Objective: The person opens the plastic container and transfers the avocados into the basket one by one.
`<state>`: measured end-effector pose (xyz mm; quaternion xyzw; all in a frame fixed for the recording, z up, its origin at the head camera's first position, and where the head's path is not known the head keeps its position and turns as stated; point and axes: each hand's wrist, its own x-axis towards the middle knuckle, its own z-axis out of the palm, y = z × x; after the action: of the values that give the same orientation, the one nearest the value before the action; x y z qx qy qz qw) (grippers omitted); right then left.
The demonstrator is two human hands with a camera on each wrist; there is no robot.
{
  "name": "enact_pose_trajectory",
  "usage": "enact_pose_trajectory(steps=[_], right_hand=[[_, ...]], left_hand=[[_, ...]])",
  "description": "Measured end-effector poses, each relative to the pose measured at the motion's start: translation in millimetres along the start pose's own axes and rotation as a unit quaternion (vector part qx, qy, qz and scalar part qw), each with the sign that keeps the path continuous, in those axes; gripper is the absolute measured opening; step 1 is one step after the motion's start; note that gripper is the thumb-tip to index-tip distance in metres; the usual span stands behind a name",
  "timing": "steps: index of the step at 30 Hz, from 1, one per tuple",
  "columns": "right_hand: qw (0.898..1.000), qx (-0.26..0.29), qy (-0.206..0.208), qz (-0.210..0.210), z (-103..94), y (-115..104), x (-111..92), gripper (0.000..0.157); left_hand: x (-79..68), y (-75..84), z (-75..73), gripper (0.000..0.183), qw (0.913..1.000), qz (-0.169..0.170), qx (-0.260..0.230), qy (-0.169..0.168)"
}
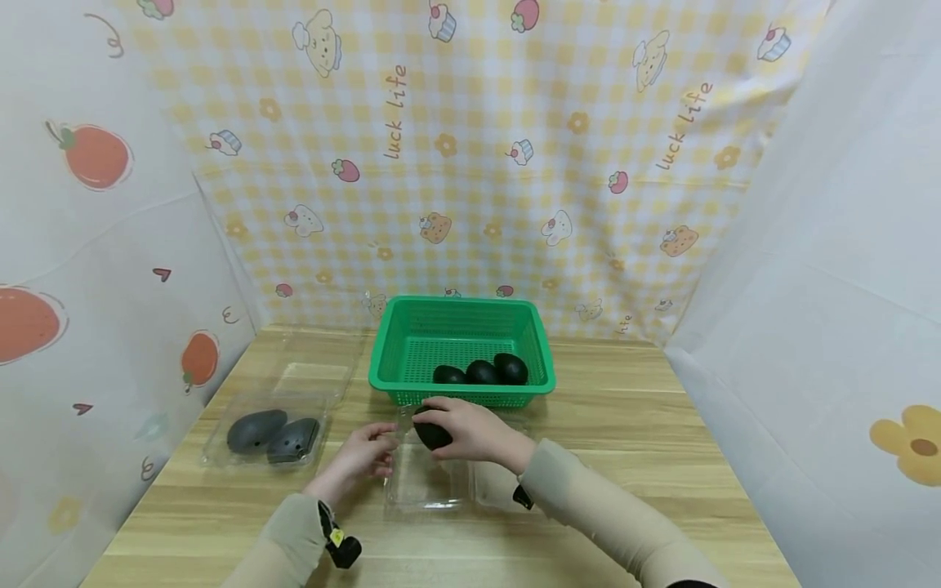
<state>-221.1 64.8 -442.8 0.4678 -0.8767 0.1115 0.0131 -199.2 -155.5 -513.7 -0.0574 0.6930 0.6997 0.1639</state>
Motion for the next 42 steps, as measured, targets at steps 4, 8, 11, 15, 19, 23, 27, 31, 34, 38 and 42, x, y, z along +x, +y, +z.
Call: enact_pose_trajectory(steps=[4, 8, 11, 15, 19, 23, 27, 31, 34, 38, 42], right_hand=[[1.0, -0.009, 0.002, 0.001, -3.3, 3, 1, 0.058], [1.0, -0.011, 0.009, -0.005, -7.6, 7, 2, 0.058], [1.0, -0.012, 0.011, -0.004, -11.8, 9, 2, 0.058], [1.0, -0.013, 0.008, 0.005, -18.3, 11, 3, 0.058], [1.0, -0.018, 0.005, 0.008, -24.4, 12, 4, 0.057], [1.0, -0.02, 0.008, 0.0, -28.9, 14, 5, 0.057], [1.0, -0.021, 0.012, -0.006, -32.5, 15, 5, 0.057], [1.0, -0.023, 0.009, 0.002, -36.1, 16, 7, 0.058], [1.0, -0.022, 0.002, 0.013, -39.0, 17, 8, 0.059], [1.0, -0.013, -0.005, 0.023, -43.1, 18, 9, 0.059], [1.0, -0.01, -0.005, 0.027, -46.6, 20, 10, 0.059]], left_hand=[[0.6, -0.6, -0.5, 0.045, 1.0, 0.002, 0.008, 0.005], [2.2, -1.5, -1.0, 0.044, 0.9999, 0.005, 0.01, 0.009], [2.9, -1.6, -1.2, 0.044, 0.9999, 0.006, 0.009, 0.006], [2.1, 0.0, -1.1, 0.045, 1.0, 0.006, 0.006, 0.001], [1.2, 1.3, -0.6, 0.044, 1.0, 0.004, 0.005, 0.003], [0.7, 1.4, 0.2, 0.043, 0.9999, 0.001, 0.007, 0.011], [0.7, 0.7, 0.4, 0.042, 0.9998, 0.002, 0.011, 0.015], [0.5, 0.3, 0.1, 0.042, 0.9998, 0.003, 0.012, 0.018], [0.5, 0.3, -0.1, 0.043, 0.9998, 0.002, 0.01, 0.018], [0.9, -0.6, -0.7, 0.043, 0.9998, 0.0, 0.008, 0.017], [1.2, -1.3, -0.9, 0.043, 0.9998, 0.0, 0.009, 0.016]])
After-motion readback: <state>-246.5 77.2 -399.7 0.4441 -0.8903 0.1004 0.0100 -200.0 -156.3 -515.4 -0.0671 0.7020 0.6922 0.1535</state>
